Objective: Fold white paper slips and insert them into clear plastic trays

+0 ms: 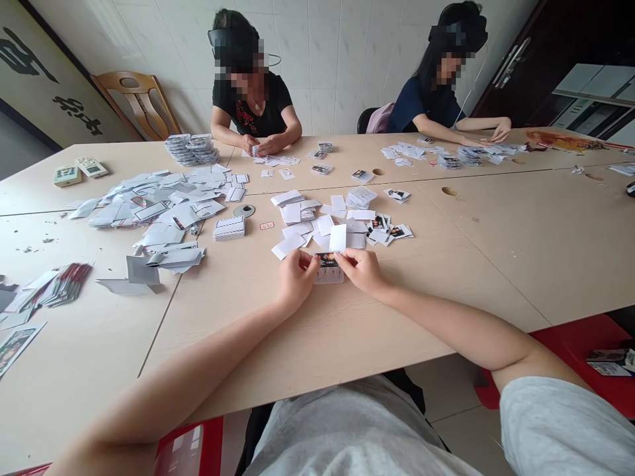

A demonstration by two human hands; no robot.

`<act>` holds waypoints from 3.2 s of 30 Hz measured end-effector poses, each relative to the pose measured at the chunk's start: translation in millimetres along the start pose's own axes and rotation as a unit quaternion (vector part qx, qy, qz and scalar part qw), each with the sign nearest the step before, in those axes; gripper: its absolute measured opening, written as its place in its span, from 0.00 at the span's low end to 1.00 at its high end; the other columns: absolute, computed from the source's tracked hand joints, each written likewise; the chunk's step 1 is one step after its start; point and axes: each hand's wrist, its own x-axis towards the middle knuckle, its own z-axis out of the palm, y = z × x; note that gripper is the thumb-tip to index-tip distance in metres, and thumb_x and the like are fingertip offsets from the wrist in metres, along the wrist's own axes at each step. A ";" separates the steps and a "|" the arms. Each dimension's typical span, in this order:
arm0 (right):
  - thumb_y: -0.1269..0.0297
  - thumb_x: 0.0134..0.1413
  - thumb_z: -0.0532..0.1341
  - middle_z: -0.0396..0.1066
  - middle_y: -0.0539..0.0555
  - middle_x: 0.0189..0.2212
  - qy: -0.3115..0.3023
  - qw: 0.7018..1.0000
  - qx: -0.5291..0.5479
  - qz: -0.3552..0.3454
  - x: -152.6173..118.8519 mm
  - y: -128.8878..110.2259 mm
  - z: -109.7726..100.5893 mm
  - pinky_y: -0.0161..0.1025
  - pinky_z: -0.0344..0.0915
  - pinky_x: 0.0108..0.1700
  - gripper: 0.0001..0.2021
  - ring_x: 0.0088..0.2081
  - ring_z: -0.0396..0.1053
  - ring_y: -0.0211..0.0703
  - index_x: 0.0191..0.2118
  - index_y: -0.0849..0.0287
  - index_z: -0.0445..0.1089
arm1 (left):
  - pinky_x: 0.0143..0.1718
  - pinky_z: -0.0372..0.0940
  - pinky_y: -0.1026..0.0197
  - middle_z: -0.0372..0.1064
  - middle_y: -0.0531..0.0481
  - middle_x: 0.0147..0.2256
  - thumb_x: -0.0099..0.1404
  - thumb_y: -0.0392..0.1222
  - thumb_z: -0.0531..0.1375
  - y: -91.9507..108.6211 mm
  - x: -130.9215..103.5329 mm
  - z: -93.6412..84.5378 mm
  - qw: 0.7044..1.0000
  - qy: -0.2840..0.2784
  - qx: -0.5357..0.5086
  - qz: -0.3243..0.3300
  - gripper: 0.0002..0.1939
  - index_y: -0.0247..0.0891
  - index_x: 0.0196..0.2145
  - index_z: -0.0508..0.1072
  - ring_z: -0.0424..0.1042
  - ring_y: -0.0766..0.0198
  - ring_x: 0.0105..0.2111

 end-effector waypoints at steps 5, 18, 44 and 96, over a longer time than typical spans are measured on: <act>0.53 0.55 0.53 0.50 0.46 0.14 0.001 1.000 -0.009 0.001 0.2 -0.7 0.0 0.34 0.46 0.23 0.21 0.20 0.48 0.33 0.17 0.59 0.51 | 0.25 0.56 0.65 0.62 0.54 0.22 0.56 0.44 0.57 -0.6 0.2 0.6 1.000 0.003 -0.009 0.002 0.10 0.38 0.23 0.62 0.60 0.68 0.22; 0.56 0.55 0.53 0.49 0.46 0.15 0.004 1.000 -0.006 -0.011 -0.4 -0.6 0.2 0.34 0.46 0.23 0.20 0.20 0.48 0.33 0.17 0.58 0.49 | 0.25 0.56 0.65 0.62 0.54 0.21 0.57 0.44 0.57 -0.1 0.5 0.0 1.000 -0.004 -0.006 0.002 0.10 0.38 0.23 0.61 0.59 0.69 0.22; 0.54 0.55 0.53 0.49 0.46 0.15 0.000 1.000 -0.014 -0.007 -0.4 0.0 1.1 0.34 0.46 0.23 0.21 0.20 0.48 0.33 0.17 0.58 0.49 | 0.24 0.55 0.65 0.61 0.54 0.20 0.56 0.44 0.57 0.7 0.6 0.5 1.000 -0.001 -0.009 -0.009 0.10 0.38 0.23 0.62 0.58 0.69 0.21; 0.57 0.55 0.54 0.45 0.46 0.14 0.008 1.000 -0.009 -0.018 0.9 2.0 2.4 0.35 0.44 0.23 0.22 0.20 0.46 0.32 0.16 0.58 0.45 | 0.24 0.55 0.66 0.60 0.55 0.21 0.56 0.42 0.56 2.1 0.8 1.1 1.000 -0.006 0.007 0.003 0.08 0.38 0.24 0.60 0.59 0.70 0.22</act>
